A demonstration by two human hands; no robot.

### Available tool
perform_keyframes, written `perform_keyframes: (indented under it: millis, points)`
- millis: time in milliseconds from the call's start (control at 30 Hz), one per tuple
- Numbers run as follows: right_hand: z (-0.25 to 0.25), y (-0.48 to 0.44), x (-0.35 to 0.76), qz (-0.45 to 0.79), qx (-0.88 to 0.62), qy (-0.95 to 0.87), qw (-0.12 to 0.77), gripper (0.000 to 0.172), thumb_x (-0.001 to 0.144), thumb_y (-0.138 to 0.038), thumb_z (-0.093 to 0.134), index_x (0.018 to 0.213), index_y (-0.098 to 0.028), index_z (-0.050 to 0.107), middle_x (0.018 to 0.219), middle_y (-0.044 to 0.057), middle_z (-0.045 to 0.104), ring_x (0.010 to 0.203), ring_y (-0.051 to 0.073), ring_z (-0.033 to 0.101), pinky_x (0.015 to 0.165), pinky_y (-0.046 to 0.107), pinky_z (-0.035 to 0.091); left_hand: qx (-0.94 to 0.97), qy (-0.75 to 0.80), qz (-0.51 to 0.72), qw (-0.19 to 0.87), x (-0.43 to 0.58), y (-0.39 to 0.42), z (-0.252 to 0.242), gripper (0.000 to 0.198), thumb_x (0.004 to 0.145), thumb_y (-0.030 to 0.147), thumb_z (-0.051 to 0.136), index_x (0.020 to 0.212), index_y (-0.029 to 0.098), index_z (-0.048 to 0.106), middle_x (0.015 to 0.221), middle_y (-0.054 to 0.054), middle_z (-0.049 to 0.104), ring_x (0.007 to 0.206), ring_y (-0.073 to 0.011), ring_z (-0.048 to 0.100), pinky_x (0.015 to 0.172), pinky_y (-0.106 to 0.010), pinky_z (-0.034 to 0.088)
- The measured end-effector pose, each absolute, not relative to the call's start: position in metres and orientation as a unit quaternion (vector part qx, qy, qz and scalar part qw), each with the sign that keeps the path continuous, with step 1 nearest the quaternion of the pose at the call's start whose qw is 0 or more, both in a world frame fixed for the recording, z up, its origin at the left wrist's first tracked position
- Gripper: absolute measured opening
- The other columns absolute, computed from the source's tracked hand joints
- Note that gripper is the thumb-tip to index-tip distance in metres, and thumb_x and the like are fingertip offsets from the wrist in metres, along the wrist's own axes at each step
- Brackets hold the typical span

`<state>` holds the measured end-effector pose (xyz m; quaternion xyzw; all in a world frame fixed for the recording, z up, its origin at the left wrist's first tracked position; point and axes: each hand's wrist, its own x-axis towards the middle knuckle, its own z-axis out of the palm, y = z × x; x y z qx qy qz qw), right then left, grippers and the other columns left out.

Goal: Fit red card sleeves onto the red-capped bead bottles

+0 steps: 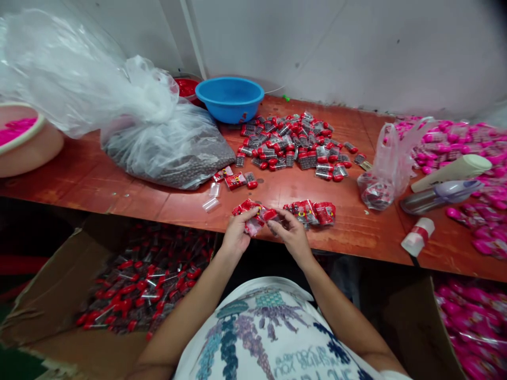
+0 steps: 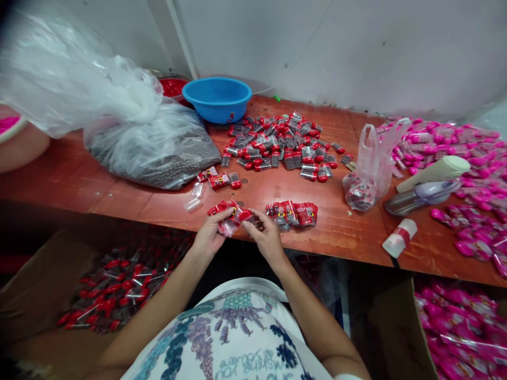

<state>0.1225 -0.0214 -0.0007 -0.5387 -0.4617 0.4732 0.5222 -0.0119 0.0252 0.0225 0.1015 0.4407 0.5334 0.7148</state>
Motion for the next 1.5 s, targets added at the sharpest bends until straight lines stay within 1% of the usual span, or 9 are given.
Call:
perform_keyframes:
  millis: [133,300,400,500,700,900,1100,1200,1500]
  points:
    - [0.002,-0.023,0.124,0.448,-0.541,-0.496,0.510,0.037,0.082,-0.038,0.062,0.116,-0.023,0.065,0.096,0.004,0.065,0.072,0.014,0.057,0.066,0.027,0.048,0.154,0.433,0.551,0.697,-0.013,0.022,0.027,0.021,0.056,0.008,0.078,0.075,0.010,0.069,0.072,-0.004,0.072,0.064,-0.0158,0.067,0.068,-0.028,0.055]
    - [0.006,-0.025,0.122,0.476,-0.524,-0.435,0.557,0.034,0.077,-0.036,0.069,0.109,-0.024,0.063,0.087,0.001,0.065,0.073,0.014,0.059,0.067,0.026,0.048,0.233,0.401,0.531,0.709,-0.012,0.017,0.035,0.024,0.057,0.011,0.080,0.079,0.011,0.069,0.076,-0.004,0.072,0.068,-0.0151,0.067,0.071,-0.026,0.053]
    - [0.009,-0.026,0.121,0.507,-0.512,-0.408,0.561,0.029,0.073,-0.037,0.072,0.096,-0.022,0.062,0.080,-0.001,0.064,0.063,0.012,0.057,0.051,0.021,0.045,0.234,0.412,0.538,0.697,-0.010,0.016,0.037,0.033,0.052,0.010,0.082,0.082,0.013,0.068,0.073,-0.001,0.070,0.065,-0.0138,0.066,0.066,-0.024,0.051]
    - [0.011,-0.028,0.123,0.516,-0.520,-0.419,0.537,0.029,0.072,-0.039,0.073,0.094,-0.021,0.063,0.073,-0.002,0.063,0.054,0.011,0.051,0.041,0.019,0.037,0.227,0.420,0.546,0.689,-0.008,0.016,0.037,0.034,0.051,0.010,0.082,0.082,0.014,0.068,0.070,0.001,0.069,0.060,-0.0122,0.064,0.064,-0.024,0.051]
    - [0.016,-0.027,0.127,0.506,-0.505,-0.433,0.549,0.025,0.072,-0.033,0.074,0.093,-0.022,0.067,0.080,-0.001,0.067,0.071,0.015,0.061,0.066,0.027,0.050,0.261,0.407,0.521,0.704,-0.010,0.014,0.037,0.044,0.053,0.010,0.082,0.094,0.016,0.068,0.074,0.000,0.071,0.066,-0.0136,0.065,0.069,-0.026,0.051]
    - [0.017,-0.029,0.124,0.502,-0.512,-0.430,0.549,0.027,0.074,-0.035,0.072,0.097,-0.023,0.066,0.081,0.000,0.068,0.069,0.016,0.062,0.059,0.026,0.050,0.299,0.423,0.533,0.669,-0.009,0.009,0.039,0.058,0.052,0.010,0.083,0.106,0.019,0.064,0.075,0.001,0.070,0.061,-0.0122,0.063,0.056,-0.019,0.046]
    - [0.011,-0.032,0.125,0.414,-0.527,-0.482,0.565,0.029,0.078,-0.033,0.070,0.106,-0.027,0.066,0.097,0.003,0.067,0.089,0.020,0.062,0.083,0.034,0.050,0.288,0.417,0.491,0.709,-0.010,0.012,0.043,0.040,0.055,0.014,0.082,0.091,0.015,0.067,0.073,-0.002,0.070,0.064,-0.0151,0.065,0.069,-0.028,0.053]
    - [0.011,-0.031,0.129,0.421,-0.509,-0.518,0.543,0.034,0.080,-0.029,0.068,0.113,-0.029,0.064,0.107,0.003,0.064,0.096,0.021,0.060,0.089,0.036,0.048,0.290,0.426,0.500,0.695,-0.014,0.015,0.042,0.031,0.054,0.014,0.082,0.081,0.014,0.066,0.073,-0.002,0.070,0.065,-0.0150,0.065,0.070,-0.029,0.054]
    - [0.010,-0.034,0.124,0.406,-0.533,-0.493,0.554,0.031,0.077,-0.026,0.068,0.107,-0.028,0.063,0.099,0.003,0.064,0.088,0.019,0.061,0.080,0.032,0.050,0.323,0.450,0.519,0.651,-0.014,0.013,0.043,0.050,0.048,0.010,0.085,0.094,0.017,0.066,0.074,0.001,0.069,0.062,-0.0115,0.062,0.063,-0.021,0.050]
